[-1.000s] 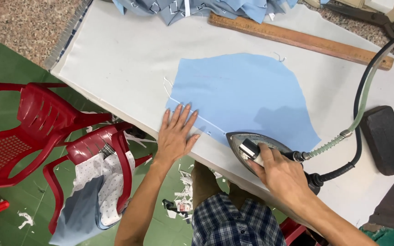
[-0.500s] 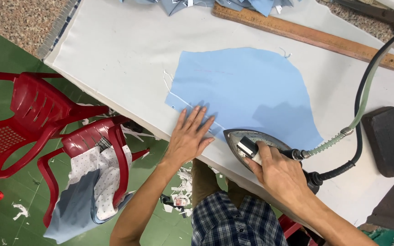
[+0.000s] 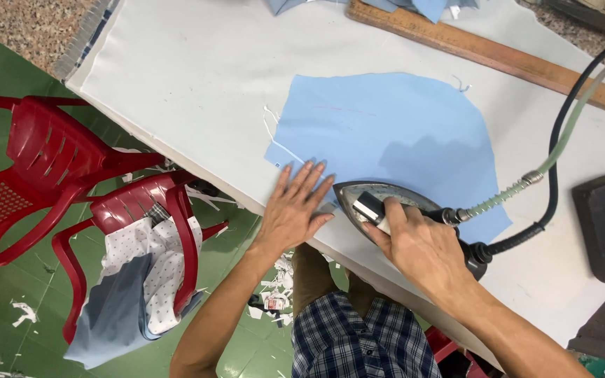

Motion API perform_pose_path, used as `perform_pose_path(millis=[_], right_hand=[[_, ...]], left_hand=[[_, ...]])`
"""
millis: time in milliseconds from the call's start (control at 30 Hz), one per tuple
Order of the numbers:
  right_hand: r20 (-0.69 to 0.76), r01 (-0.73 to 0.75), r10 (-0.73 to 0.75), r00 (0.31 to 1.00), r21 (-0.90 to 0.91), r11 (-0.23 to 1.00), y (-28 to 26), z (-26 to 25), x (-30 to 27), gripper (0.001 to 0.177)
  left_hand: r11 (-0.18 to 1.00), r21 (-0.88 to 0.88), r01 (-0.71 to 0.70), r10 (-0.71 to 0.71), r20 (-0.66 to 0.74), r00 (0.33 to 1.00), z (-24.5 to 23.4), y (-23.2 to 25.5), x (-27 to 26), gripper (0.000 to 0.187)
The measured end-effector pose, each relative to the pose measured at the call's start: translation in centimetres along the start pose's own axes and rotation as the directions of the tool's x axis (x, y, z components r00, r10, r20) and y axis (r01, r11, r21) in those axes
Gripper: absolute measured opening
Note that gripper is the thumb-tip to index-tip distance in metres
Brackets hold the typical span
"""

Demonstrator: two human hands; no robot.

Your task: The person irons a light blue fabric piece on a white worktable, repeatedly smoothing it with a steam iron and a dark rectangular pressing block. The person flips the fabric over and continues ironing both sides, then uses scissors to trim the edges.

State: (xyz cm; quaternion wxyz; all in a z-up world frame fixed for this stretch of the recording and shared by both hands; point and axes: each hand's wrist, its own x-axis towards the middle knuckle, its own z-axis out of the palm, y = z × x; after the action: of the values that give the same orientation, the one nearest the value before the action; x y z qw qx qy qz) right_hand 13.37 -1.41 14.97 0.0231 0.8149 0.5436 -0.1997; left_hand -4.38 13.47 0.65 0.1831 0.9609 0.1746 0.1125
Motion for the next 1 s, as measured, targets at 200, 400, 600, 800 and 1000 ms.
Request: perform_pose_path(millis=[200, 400, 600, 800, 1000], right_hand=[[-0.025, 0.117, -0.118, 0.993, -0.057, 0.992, -1.9, 0.3, 2.4, 0.048], [-0.023, 0.103, -0.105, 0.994, -0.066, 0.992, -2.2, 0.3, 2.4, 0.047], [0.064, 0.02, -0.016, 0.998, -0.058, 0.998, -2.1, 0.1, 2.3, 0.051], [0.102, -0.1, 0.104, 0.989, -0.044, 0.994, -1.4, 1.1, 2.6, 0.053], [0.077, -0.111, 0.113, 0.991, -0.032, 0.993, -3.0, 0.0, 4.8, 0.051]], left_hand=[[0.987, 0.128, 0.095, -0.098, 0.018, 0.995, -1.9, -5.4, -0.2, 0.065], [0.942, 0.208, 0.263, -0.224, -0.193, 0.955, -4.1, -8.8, -1.1, 0.064], [0.988, 0.11, 0.104, -0.088, -0.148, 0.985, -2.3, -5.4, -0.5, 0.064], [0.992, 0.105, 0.076, -0.06, -0.145, 0.988, -1.6, -5.5, 0.1, 0.063], [0.99, 0.1, 0.097, -0.083, -0.139, 0.987, -1.9, -5.4, 0.0, 0.061]])
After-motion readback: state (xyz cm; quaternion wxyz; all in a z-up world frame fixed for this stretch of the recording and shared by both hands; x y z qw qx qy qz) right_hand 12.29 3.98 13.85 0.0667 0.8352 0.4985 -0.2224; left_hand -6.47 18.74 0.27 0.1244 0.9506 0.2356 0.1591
